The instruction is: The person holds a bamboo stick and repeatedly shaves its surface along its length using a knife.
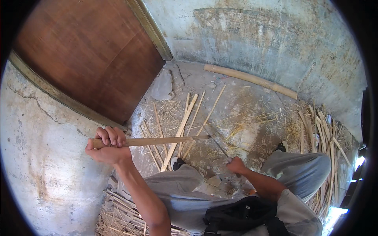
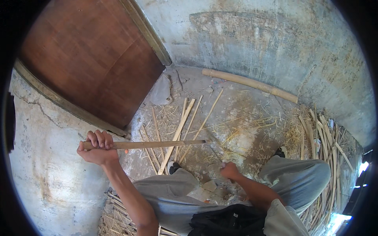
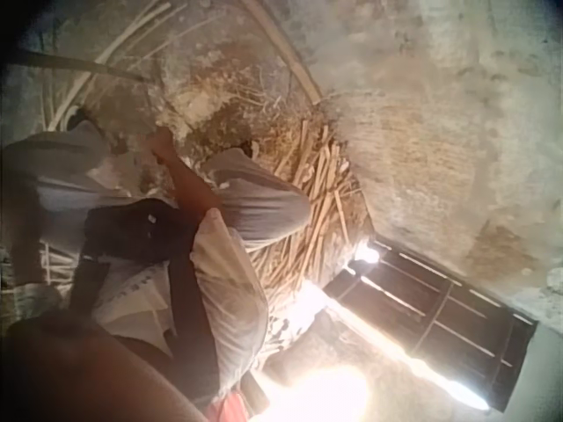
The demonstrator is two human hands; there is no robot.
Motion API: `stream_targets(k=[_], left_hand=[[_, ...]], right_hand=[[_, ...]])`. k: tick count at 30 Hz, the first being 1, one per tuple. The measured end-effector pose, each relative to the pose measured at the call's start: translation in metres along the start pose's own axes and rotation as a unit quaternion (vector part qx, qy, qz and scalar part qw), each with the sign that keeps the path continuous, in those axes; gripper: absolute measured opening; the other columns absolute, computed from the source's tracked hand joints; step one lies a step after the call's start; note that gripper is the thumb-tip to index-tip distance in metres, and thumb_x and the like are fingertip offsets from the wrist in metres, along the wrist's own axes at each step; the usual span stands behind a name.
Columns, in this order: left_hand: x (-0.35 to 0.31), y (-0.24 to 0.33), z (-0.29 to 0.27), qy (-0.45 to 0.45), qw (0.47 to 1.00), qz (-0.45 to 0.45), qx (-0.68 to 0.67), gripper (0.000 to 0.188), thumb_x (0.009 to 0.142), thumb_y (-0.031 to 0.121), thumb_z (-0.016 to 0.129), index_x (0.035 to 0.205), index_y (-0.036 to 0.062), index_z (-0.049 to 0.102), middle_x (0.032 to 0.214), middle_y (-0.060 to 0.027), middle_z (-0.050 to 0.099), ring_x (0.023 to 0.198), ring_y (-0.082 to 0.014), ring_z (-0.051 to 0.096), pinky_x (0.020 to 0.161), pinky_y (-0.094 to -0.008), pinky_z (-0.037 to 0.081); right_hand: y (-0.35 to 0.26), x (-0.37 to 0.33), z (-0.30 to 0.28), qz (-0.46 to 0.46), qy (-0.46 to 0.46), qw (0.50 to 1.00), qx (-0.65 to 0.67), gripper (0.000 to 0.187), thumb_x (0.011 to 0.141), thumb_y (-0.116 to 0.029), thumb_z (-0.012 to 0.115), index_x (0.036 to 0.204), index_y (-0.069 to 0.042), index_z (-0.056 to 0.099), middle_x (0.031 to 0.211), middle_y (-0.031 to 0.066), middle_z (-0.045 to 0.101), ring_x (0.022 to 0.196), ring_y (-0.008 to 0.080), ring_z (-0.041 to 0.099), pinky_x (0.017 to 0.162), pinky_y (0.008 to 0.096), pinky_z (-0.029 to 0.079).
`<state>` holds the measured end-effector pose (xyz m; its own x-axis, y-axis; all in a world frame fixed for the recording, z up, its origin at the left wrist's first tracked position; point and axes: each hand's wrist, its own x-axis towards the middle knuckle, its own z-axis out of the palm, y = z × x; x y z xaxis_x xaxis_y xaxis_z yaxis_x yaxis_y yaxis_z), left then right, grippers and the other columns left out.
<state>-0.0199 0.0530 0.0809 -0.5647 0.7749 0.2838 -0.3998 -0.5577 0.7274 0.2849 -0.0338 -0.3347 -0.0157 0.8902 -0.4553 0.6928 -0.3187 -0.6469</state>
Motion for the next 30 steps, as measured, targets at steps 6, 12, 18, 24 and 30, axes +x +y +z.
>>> stream_targets(k=[6,12,18,24,30], left_hand=[[0.003,-0.01,0.006,-0.027,1.0,-0.01,0.003,0.043,0.085,0.046,0.034,0.059,0.0134,0.026,0.047,-0.0016,0.025,0.039,-0.0114,0.02,0.034,-0.0243,0.017],[0.002,-0.009,0.024,0.13,0.99,0.025,0.043,0.042,0.088,0.046,0.03,0.06,0.0144,0.027,0.049,-0.0009,0.026,0.041,-0.0112,0.022,0.035,-0.025,0.018],[-0.002,-0.012,0.033,0.213,0.975,0.033,0.061,0.043,0.089,0.047,0.028,0.061,0.015,0.027,0.05,-0.0007,0.026,0.042,-0.0116,0.023,0.037,-0.0254,0.018],[-0.004,-0.012,0.033,0.142,0.989,0.015,0.03,0.044,0.089,0.049,0.031,0.061,0.0144,0.027,0.05,-0.0004,0.026,0.042,-0.0113,0.022,0.037,-0.025,0.018],[-0.004,-0.012,0.011,-0.212,0.975,-0.041,-0.047,0.046,0.085,0.053,0.039,0.066,0.0109,0.035,0.058,-0.0052,0.037,0.051,-0.0159,0.036,0.046,-0.028,0.032]], right_hand=[[0.049,0.003,0.013,0.062,0.002,0.997,-0.054,0.032,0.072,-0.031,0.06,0.075,0.0,0.065,0.077,0.0247,0.066,0.076,0.0409,0.066,0.073,0.0456,0.054],[-0.002,-0.02,0.018,0.023,0.061,0.998,0.0,0.031,0.073,-0.025,0.062,0.078,0.005,0.066,0.078,0.0282,0.065,0.079,0.0423,0.065,0.074,0.048,0.053],[0.063,-0.026,0.032,0.041,0.044,0.997,-0.052,0.03,0.072,-0.024,0.062,0.078,0.005,0.065,0.081,0.0293,0.064,0.079,0.0432,0.065,0.074,0.0482,0.053],[0.008,-0.028,0.022,0.06,0.043,0.997,-0.028,0.029,0.072,-0.026,0.063,0.079,0.003,0.066,0.079,0.0281,0.065,0.08,0.0434,0.065,0.073,0.0461,0.053],[-0.081,-0.035,-0.02,-0.05,0.067,0.995,0.063,0.028,0.073,-0.026,0.064,0.07,0.002,0.062,0.068,0.0238,0.062,0.067,0.0411,0.063,0.063,0.045,0.051]])
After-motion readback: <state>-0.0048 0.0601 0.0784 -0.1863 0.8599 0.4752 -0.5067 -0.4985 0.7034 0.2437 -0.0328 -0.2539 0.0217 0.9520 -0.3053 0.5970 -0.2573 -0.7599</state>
